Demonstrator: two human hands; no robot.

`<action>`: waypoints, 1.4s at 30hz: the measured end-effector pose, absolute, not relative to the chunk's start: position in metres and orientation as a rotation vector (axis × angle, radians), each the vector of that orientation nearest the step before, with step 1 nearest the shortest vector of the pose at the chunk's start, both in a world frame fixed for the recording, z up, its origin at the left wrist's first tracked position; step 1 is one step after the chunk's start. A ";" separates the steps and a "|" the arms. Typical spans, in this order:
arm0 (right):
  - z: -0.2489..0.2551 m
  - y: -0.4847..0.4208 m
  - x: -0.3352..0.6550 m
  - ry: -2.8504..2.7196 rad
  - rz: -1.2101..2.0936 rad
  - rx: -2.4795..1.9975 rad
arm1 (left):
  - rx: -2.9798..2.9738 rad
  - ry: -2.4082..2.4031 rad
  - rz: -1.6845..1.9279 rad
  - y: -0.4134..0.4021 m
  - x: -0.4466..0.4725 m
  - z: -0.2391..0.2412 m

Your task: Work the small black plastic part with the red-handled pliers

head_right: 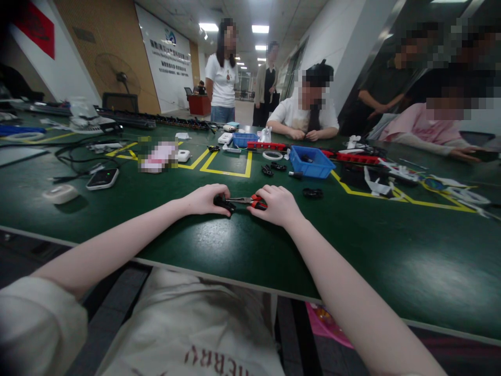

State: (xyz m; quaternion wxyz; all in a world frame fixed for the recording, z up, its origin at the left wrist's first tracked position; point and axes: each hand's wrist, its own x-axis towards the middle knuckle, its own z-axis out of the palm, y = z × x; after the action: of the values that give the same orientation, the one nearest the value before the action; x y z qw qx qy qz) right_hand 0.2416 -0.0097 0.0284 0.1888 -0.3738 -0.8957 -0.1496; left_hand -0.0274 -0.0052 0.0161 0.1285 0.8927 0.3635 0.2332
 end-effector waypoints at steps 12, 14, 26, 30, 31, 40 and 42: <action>0.029 -0.009 0.242 -2.519 -0.418 -1.054 | 2.582 1.021 0.665 -0.009 -0.029 0.020; 0.029 -0.008 0.244 -2.509 -0.416 -1.052 | 2.573 1.011 0.670 -0.010 -0.029 0.020; 0.030 -0.006 0.248 -2.476 -0.418 -1.068 | 2.521 0.955 0.681 -0.010 -0.030 0.022; 0.030 -0.005 0.249 -2.472 -0.430 -1.064 | 2.509 0.955 0.681 -0.009 -0.030 0.022; 0.030 -0.005 0.249 -2.471 -0.434 -1.061 | 2.503 0.955 0.683 -0.008 -0.031 0.021; 0.032 -0.006 0.245 -2.452 -0.493 -0.999 | 2.431 0.906 0.742 -0.006 -0.031 0.017; 0.032 -0.007 0.244 -2.457 -0.501 -0.986 | 2.428 0.893 0.745 -0.006 -0.031 0.017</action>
State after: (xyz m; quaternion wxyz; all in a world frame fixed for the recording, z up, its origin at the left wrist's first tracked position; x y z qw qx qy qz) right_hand 0.2439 -0.0065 0.0315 0.2215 -0.3569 -0.8892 -0.1814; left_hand -0.0308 -0.0064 0.0169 0.2226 0.8793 0.3233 0.2699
